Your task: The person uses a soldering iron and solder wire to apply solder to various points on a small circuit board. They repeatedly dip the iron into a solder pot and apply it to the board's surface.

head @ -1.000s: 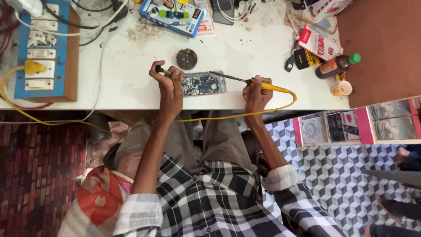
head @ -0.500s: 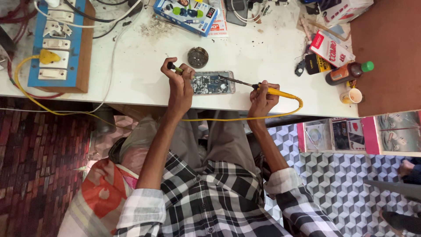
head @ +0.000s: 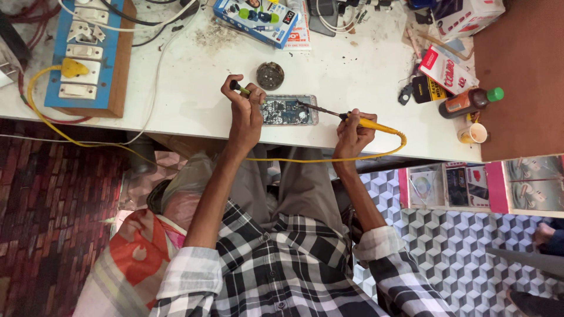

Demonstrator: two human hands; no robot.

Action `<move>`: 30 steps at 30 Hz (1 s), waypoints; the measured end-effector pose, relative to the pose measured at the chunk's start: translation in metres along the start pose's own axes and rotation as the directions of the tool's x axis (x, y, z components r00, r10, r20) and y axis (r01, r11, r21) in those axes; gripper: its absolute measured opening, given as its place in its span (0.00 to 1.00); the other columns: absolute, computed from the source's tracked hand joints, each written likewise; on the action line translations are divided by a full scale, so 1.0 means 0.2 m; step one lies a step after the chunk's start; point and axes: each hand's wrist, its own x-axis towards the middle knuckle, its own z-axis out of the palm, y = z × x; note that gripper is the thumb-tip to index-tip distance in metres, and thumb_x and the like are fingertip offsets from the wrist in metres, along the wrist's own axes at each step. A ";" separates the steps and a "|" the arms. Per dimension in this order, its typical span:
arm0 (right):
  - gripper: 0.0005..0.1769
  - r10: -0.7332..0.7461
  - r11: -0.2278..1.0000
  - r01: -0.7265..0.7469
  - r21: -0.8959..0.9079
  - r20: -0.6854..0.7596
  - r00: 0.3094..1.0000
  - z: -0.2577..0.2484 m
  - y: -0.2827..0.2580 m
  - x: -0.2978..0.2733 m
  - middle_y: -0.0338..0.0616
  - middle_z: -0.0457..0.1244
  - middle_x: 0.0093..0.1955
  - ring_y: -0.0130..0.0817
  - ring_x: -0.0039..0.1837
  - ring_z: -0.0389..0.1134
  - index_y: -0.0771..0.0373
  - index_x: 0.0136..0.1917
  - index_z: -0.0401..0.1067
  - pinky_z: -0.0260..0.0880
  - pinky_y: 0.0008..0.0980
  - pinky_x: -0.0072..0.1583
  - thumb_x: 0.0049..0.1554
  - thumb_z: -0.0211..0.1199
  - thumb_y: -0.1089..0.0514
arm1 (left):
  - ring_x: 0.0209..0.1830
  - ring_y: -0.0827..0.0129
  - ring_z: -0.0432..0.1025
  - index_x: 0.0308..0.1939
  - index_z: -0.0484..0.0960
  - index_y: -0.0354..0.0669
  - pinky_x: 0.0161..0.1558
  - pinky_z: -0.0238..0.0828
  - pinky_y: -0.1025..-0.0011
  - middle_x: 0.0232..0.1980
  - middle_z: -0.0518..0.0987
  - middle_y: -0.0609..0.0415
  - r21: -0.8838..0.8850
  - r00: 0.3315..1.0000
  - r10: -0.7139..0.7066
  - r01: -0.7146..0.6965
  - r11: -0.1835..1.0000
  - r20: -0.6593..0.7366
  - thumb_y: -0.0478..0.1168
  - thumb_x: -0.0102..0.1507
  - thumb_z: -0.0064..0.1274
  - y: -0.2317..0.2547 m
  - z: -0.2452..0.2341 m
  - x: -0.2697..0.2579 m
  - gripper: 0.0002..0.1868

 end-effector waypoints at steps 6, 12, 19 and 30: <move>0.11 -0.013 0.999 0.014 -0.045 0.028 1.000 0.00 -0.03 -0.01 0.35 0.53 0.33 0.20 0.30 0.51 0.61 0.48 0.57 0.50 0.23 0.33 0.68 0.57 0.58 | 0.39 0.71 0.59 0.66 0.46 0.44 0.48 0.62 0.70 0.36 0.65 0.54 -0.017 1.000 0.003 -0.003 1.000 -0.001 0.38 0.79 0.32 0.01 0.00 -0.01 0.16; 0.11 -0.049 0.997 0.053 -0.055 0.064 0.997 0.00 -0.02 -0.01 0.37 0.54 0.32 0.21 0.30 0.52 0.63 0.48 0.58 0.51 0.24 0.33 0.69 0.56 0.58 | 0.38 0.72 0.57 0.66 0.46 0.44 0.46 0.61 0.70 0.34 0.63 0.55 0.017 1.000 -0.017 0.018 1.000 -0.008 0.39 0.80 0.33 0.01 0.00 0.00 0.15; 0.12 -0.038 0.998 0.041 -0.053 0.061 0.997 -0.01 0.00 -0.01 0.37 0.55 0.32 0.22 0.30 0.52 0.63 0.48 0.58 0.52 0.24 0.33 0.69 0.57 0.57 | 0.38 0.72 0.58 0.66 0.46 0.44 0.47 0.61 0.70 0.35 0.64 0.54 0.025 1.000 -0.003 0.004 1.000 -0.009 0.39 0.80 0.34 0.01 0.01 -0.01 0.15; 0.13 0.110 0.994 -0.109 0.016 -0.060 0.992 0.00 -0.05 0.05 0.36 0.53 0.28 0.23 0.28 0.53 0.61 0.45 0.60 0.55 0.25 0.32 0.68 0.57 0.54 | 0.40 0.72 0.60 0.65 0.46 0.45 0.44 0.61 0.71 0.37 0.66 0.54 -0.011 0.998 -0.058 0.058 0.998 -0.009 0.36 0.78 0.35 0.00 0.01 -0.02 0.16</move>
